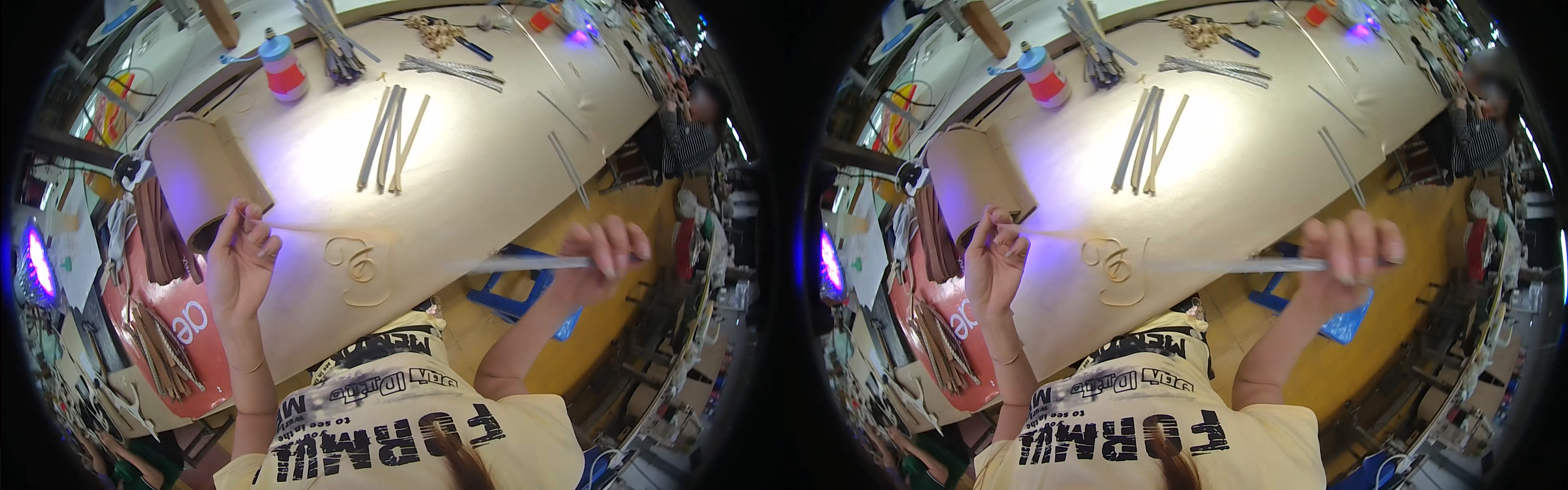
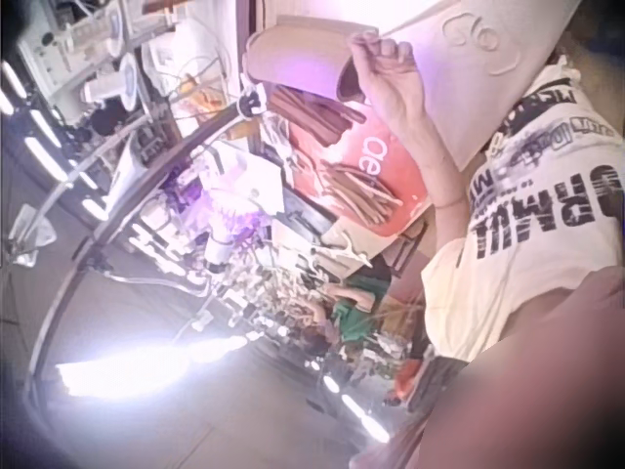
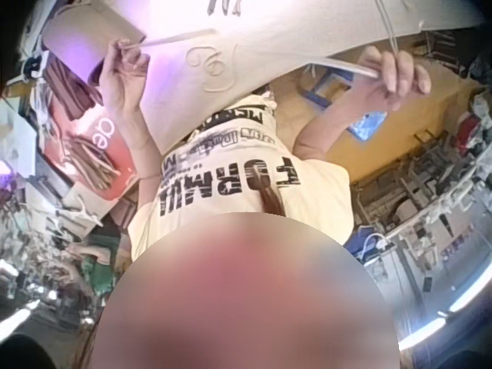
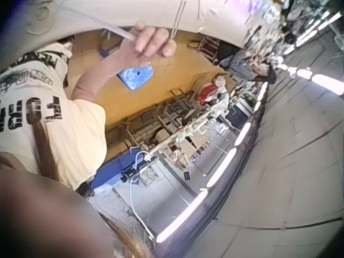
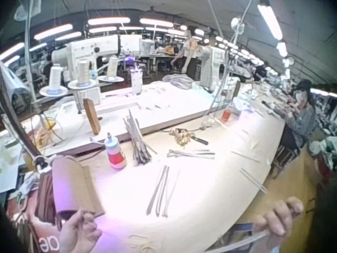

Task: The person repeatedly picks up thin strips of material, bends them into loops, and places them on the table. They also gather and align multiple straight strips, occasionally moving them aside or stacking them. The workspace contains various tools and materials, and other workers are visible in the background.

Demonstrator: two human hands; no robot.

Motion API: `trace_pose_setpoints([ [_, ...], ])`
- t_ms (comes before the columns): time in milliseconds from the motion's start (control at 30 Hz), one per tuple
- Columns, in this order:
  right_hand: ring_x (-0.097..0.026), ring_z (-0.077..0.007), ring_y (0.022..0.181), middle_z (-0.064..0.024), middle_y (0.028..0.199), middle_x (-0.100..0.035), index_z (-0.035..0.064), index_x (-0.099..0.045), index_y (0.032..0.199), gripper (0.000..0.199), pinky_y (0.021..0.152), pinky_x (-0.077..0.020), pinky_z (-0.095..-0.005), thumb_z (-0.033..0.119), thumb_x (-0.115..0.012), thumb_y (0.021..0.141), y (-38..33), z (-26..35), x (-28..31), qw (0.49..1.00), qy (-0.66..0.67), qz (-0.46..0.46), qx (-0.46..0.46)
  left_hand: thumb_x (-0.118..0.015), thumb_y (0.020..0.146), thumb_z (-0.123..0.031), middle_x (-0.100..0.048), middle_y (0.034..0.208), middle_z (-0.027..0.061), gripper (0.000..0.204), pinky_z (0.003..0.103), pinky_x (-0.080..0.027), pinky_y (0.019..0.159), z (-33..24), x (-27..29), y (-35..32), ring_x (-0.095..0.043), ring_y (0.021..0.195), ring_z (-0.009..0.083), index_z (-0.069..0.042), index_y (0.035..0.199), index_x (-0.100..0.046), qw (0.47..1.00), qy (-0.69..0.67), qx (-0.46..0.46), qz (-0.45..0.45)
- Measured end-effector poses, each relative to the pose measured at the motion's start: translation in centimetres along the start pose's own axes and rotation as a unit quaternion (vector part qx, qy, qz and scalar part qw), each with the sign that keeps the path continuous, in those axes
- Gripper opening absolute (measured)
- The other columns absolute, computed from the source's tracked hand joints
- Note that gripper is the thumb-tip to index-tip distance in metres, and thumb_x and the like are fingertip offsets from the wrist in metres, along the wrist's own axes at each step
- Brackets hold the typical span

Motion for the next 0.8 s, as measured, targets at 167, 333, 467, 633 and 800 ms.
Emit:
trace_pose_setpoints([
  [167, -0.055, -0.0078, 0.067, -0.0006, 0.087, -0.057, 0.0133, -0.062, 0.122, 0.024, 0.071, -0.0449, -0.0271, 0.018, -0.057, 0.100, -7.0, 9.5, 3.0, 0.935, -0.323, -0.134, 0.068, -0.050, 0.103, -0.021, -0.057, 0.083, 0.0004, 0.013, 0.025, -0.039, 0.063, 1.3, 1.5, -0.2, -0.048, 0.068, 0.0096, -0.011, 0.105, -0.058, 0.989, 0.134, -0.038, -0.043],
  [333, -0.062, -0.0076, 0.080, -0.0037, 0.092, -0.068, 0.0008, -0.061, 0.123, 0.027, 0.065, -0.0462, -0.0198, 0.004, -0.058, 0.096, -12.6, 7.2, 11.9, 0.667, -0.629, -0.324, -0.233, -0.051, 0.103, -0.025, -0.057, 0.083, -0.0012, 0.017, 0.026, -0.044, 0.066, 2.7, 3.6, -1.1, -0.052, 0.070, 0.0087, -0.010, 0.108, -0.058, 0.959, 0.261, -0.072, -0.083],
  [467, -0.064, -0.0103, 0.086, -0.0040, 0.090, -0.067, 0.0003, -0.056, 0.123, 0.029, 0.069, -0.0492, -0.0222, 0.007, -0.062, 0.095, -14.0, 3.2, 15.3, 0.737, -0.564, -0.277, -0.249, -0.052, 0.103, -0.025, -0.059, 0.084, -0.0005, 0.017, 0.027, -0.045, 0.067, 2.9, 4.8, -1.8, -0.054, 0.071, 0.0098, -0.010, 0.107, -0.059, 0.943, 0.306, -0.095, -0.093],
  [633, -0.062, -0.0097, 0.082, -0.0035, 0.085, -0.065, 0.0020, -0.049, 0.122, 0.031, 0.073, -0.0506, -0.0231, 0.008, -0.063, 0.095, -14.5, 1.5, 17.4, 0.766, -0.530, -0.292, -0.216, -0.052, 0.103, -0.024, -0.059, 0.085, -0.0004, 0.017, 0.027, -0.044, 0.067, 3.2, 5.3, -2.4, -0.054, 0.071, 0.0098, -0.010, 0.106, -0.060, 0.937, 0.315, -0.104, -0.107],
  [800, -0.061, -0.0098, 0.080, -0.0046, 0.084, -0.065, 0.0038, -0.045, 0.118, 0.031, 0.074, -0.0515, -0.0231, 0.007, -0.065, 0.094, -14.6, 1.1, 18.5, 0.789, -0.499, -0.305, -0.190, -0.053, 0.102, -0.024, -0.059, 0.085, -0.0007, 0.016, 0.027, -0.045, 0.068, 3.8, 5.2, -2.4, -0.054, 0.071, 0.0093, -0.010, 0.106, -0.060, 0.940, 0.314, -0.099, -0.095],
])
Point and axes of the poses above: each hand's wrist, its own y-axis towards the middle knuckle, its own x-axis out of the back of the hand, z = x × y, the point moved 5 cm from there along y, towards the middle knuckle
